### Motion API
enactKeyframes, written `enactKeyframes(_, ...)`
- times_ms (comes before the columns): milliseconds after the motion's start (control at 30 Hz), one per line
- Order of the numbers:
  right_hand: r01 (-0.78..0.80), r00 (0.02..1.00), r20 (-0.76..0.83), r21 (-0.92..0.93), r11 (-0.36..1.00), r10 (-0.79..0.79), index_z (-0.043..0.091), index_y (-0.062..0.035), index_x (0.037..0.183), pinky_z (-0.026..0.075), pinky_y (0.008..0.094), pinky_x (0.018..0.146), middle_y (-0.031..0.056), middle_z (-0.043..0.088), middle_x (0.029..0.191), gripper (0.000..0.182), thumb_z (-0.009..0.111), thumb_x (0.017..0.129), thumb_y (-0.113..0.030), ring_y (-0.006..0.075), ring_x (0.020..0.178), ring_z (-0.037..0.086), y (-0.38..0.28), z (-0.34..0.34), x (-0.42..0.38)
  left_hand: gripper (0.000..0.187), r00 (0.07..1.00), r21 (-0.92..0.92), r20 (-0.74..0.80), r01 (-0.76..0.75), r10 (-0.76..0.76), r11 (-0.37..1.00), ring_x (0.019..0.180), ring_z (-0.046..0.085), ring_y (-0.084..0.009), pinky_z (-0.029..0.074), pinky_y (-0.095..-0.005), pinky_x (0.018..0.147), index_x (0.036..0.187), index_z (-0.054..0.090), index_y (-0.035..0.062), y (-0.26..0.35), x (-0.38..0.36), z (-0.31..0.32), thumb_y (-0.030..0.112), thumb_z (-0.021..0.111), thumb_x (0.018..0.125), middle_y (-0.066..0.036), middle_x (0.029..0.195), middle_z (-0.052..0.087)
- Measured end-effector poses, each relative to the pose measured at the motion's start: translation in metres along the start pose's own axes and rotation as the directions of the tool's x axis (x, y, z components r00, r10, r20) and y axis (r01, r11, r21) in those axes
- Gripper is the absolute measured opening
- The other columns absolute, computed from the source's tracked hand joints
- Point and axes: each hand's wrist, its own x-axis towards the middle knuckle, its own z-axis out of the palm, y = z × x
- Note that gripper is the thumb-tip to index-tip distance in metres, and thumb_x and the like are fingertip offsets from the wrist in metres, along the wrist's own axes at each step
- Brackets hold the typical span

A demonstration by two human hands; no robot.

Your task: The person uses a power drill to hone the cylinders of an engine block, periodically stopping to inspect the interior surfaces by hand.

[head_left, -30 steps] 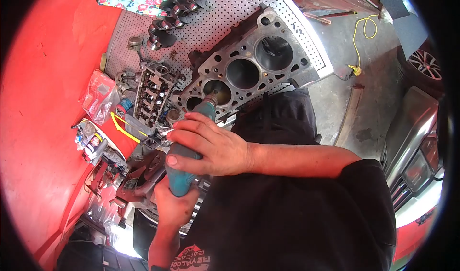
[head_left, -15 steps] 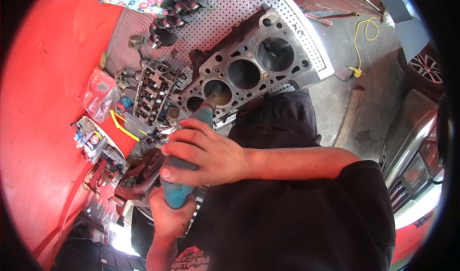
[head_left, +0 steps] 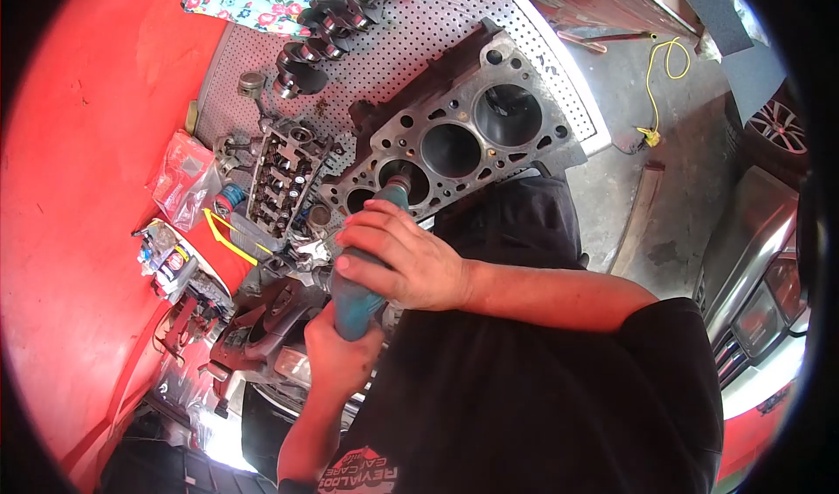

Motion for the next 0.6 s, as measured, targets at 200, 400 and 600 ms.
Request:
enactKeyframes(200,-0.095,0.995,0.027,-0.032,0.995,0.096,0.055,-0.0019,0.131,0.046,0.0594,0.113,0.02,0.057,0.134,0.062,0.074,0.072,-0.001,0.0407,0.126,0.059,0.007,-0.005,-0.004,0.023,1.0,0.031,0.016,0.006,-0.006,1.0,0.066,0.062,-0.0157,0.052,-0.0361,0.067,0.093,0.066,-0.0051,-0.001,0.021,0.011,0.01,0.071,0.076,-0.011,0.071,0.066)
enactKeyframes(400,-0.227,0.974,0.018,-0.025,0.974,0.228,0.055,-0.0026,0.137,0.04,0.0576,0.117,0.0188,0.057,0.135,0.055,0.064,0.083,-0.012,0.0387,0.13,0.057,0.01,-0.006,-0.007,0.023,0.998,0.01,0.032,-0.06,0.06,0.998,0.064,0.061,-0.0166,0.052,-0.0373,0.066,0.091,0.065,-0.0061,0.003,0.036,0.02,0.009,0.07,0.075,-0.013,0.07,0.065)
enactKeyframes(600,-0.269,0.958,0.067,-0.13,0.954,0.279,0.049,0.0008,0.141,0.038,0.0579,0.119,0.0209,0.054,0.139,0.06,0.063,0.083,-0.01,0.04,0.133,0.054,0.014,-0.008,-0.011,0.022,0.997,0.019,0.068,-0.028,0.026,0.999,0.062,0.062,-0.0202,0.052,-0.0389,0.065,0.09,0.065,-0.0066,0.004,0.05,0.028,0.009,0.069,0.074,-0.015,0.069,0.065)
